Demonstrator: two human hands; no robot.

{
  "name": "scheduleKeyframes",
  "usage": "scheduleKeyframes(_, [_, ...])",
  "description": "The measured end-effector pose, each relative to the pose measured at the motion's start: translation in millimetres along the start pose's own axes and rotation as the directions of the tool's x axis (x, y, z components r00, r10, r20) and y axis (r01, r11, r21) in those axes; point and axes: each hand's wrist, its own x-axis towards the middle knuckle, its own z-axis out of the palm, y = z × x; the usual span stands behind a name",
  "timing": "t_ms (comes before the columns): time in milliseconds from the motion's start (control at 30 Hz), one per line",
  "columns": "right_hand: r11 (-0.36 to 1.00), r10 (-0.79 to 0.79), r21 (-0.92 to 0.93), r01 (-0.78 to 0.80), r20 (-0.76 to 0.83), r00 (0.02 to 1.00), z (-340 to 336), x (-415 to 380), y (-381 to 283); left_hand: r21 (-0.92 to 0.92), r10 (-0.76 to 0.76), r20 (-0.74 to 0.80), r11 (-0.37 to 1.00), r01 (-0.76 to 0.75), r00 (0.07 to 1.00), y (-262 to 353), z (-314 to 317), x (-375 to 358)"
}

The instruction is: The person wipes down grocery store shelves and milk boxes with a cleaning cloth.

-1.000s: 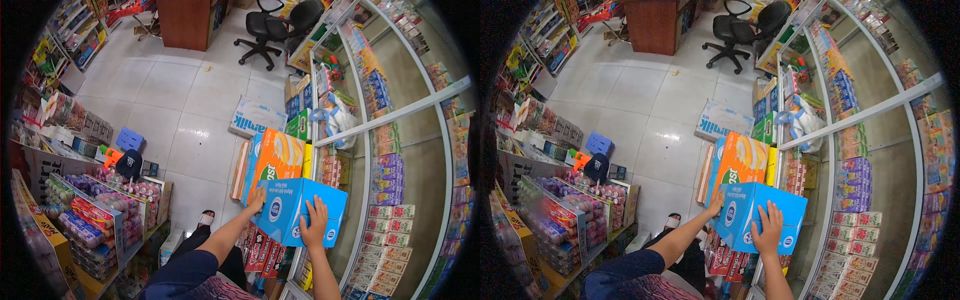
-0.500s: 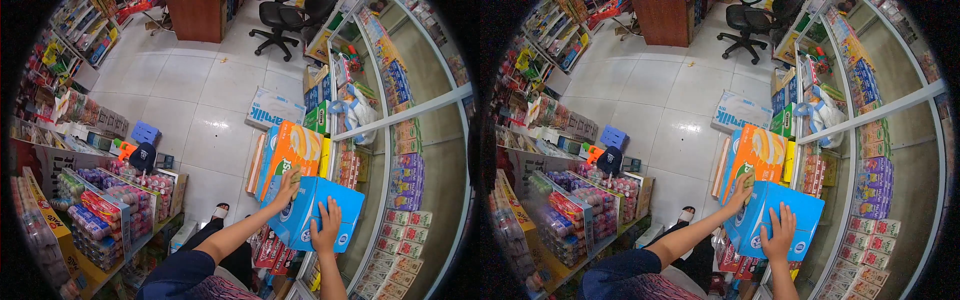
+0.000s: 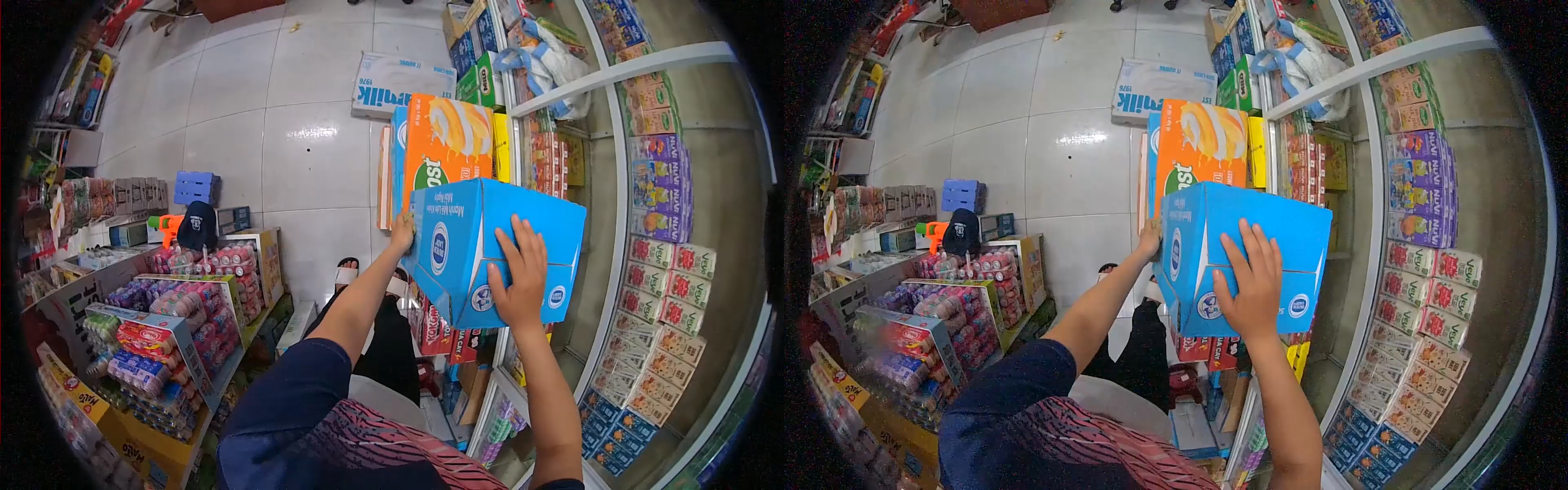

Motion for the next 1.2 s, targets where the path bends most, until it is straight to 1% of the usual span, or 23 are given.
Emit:
scheduleKeyframes(33, [1.000, -0.005, -0.003, 0.005, -0.003, 1.000, 0.2, 0.8, 0.2, -0.004, 0.005, -0.002, 1.000, -0.005, 1.000, 14.1, -4.4, -9.6])
scheduleKeyframes(100, [1.000, -0.006, 0.007, 0.006, -0.012, 1.000, 0.6, -0.1, 0.0, -0.178, 0.072, 0.098, 0.983, -0.053, 0.993, 71.8, -27.1, -50.9])
scheduleKeyframes(133, [1.000, -0.004, 0.007, 0.004, -0.010, 1.000, 0.2, -1.3, -0.4, -0.178, 0.068, 0.099, 0.983, -0.050, 0.993, 91.5, -32.4, -68.3])
scheduleKeyframes(167, [1.000, -0.003, 0.009, 0.003, -0.013, 1.000, 0.5, -0.9, -0.3, -0.274, 0.223, 0.073, 0.942, -0.196, 0.972, 111.1, -34.2, -83.8])
scheduleKeyframes(200, [1.000, -0.001, 0.012, 0.002, -0.016, 1.000, 0.9, -0.2, 0.1, -0.363, 0.369, 0.030, 0.870, -0.334, 0.929, 132.5, -38.3, -100.8])
scheduleKeyframes(267, [1.000, -0.002, 0.012, 0.002, -0.013, 1.000, 0.2, 1.4, 0.0, -0.294, 0.592, 0.077, 0.782, -0.549, 0.802, 186.0, -59.9, -146.9])
scheduleKeyframes(300, [1.000, -0.002, 0.010, 0.002, -0.013, 1.000, 0.0, 1.2, -0.8, -0.292, 0.588, 0.079, 0.786, -0.545, 0.805, 203.2, -66.0, -165.7])
scheduleKeyframes(367, [1.000, 0.002, 0.008, -0.002, -0.016, 1.000, 1.6, -0.4, -1.0, -0.391, 0.737, 0.082, 0.643, -0.659, 0.671, 224.1, -70.2, -189.2])
scheduleKeyframes(400, [1.000, 0.001, 0.003, -0.001, -0.021, 1.000, 1.6, -0.1, -0.7, -0.395, 0.738, 0.081, 0.641, -0.658, 0.670, 224.4, -67.3, -186.7])
scheduleKeyframes(467, [1.000, -0.003, -0.002, 0.003, -0.015, 1.000, 0.6, 1.1, -1.0, -0.400, 0.810, 0.033, 0.548, -0.735, 0.586, 223.2, -60.2, -170.6])
scheduleKeyframes(600, [1.000, -0.014, -0.010, 0.014, -0.010, 1.000, 0.8, 2.4, -2.2, -0.399, 0.762, -0.032, 0.584, -0.707, 0.647, 212.8, -45.2, -110.5])
scheduleKeyframes(633, [1.000, -0.013, -0.006, 0.013, -0.004, 1.000, 1.3, 3.7, -2.3, -0.430, 0.704, -0.018, 0.636, -0.641, 0.710, 202.3, -40.0, -89.7])
scheduleKeyframes(667, [1.000, -0.011, -0.008, 0.011, -0.006, 1.000, 1.0, 4.9, -1.9, -0.459, 0.642, -0.001, 0.681, -0.570, 0.767, 187.7, -34.1, -72.3])
scheduleKeyframes(700, [1.000, -0.013, -0.013, 0.012, -0.010, 1.000, 0.8, 5.7, -1.5, -0.459, 0.640, -0.002, 0.682, -0.569, 0.769, 168.6, -30.0, -55.6])
scheduleKeyframes(767, [1.000, -0.013, -0.026, 0.012, -0.010, 1.000, 2.2, 6.3, -2.2, -0.311, 0.496, 0.040, 0.831, -0.461, 0.868, 123.9, -23.5, -21.8])
scheduleKeyframes(800, [0.999, -0.008, -0.038, 0.007, -0.010, 1.000, 3.5, 6.8, -2.8, -0.309, 0.498, 0.036, 0.830, -0.464, 0.866, 104.2, -17.6, -10.1])
scheduleKeyframes(867, [1.000, -0.008, -0.027, 0.007, -0.016, 1.000, 4.0, 5.5, -2.2, -0.254, 0.376, 0.004, 0.897, -0.362, 0.927, 66.7, -6.7, 8.0])
scheduleKeyframes(900, [1.000, -0.005, -0.020, 0.005, -0.019, 1.000, 3.7, 4.3, -1.5, -0.256, 0.372, 0.004, 0.898, -0.359, 0.928, 48.0, -2.7, 14.9])
scheduleKeyframes(1000, [1.000, -0.002, -0.016, 0.001, -0.015, 1.000, 4.1, 4.4, -1.9, -0.164, 0.079, 0.102, 0.985, -0.062, 0.992, 18.7, -5.2, 13.9])
scheduleKeyframes(1100, [1.000, -0.004, -0.021, 0.003, -0.015, 1.000, 4.2, 2.7, -0.6, -0.068, 0.088, 0.121, 0.994, -0.081, 0.989, -4.3, -6.8, 6.1])
scheduleKeyframes(1133, [1.000, 0.001, -0.020, -0.002, -0.020, 1.000, 4.3, 3.1, -0.8, -0.163, 0.063, 0.161, 0.986, -0.036, 0.985, 22.3, -17.1, -15.4])
scheduleKeyframes(1167, [1.000, -0.001, -0.011, 0.001, -0.024, 1.000, 4.0, 3.7, -1.2, -0.157, 0.065, 0.164, 0.987, -0.039, 0.984, 21.0, -15.8, -20.0])
scheduleKeyframes(1200, [1.000, -0.004, -0.004, 0.004, -0.028, 1.000, 3.7, 3.8, -1.2, -0.264, 0.098, 0.166, 0.963, -0.052, 0.981, 20.1, -14.1, -23.8])
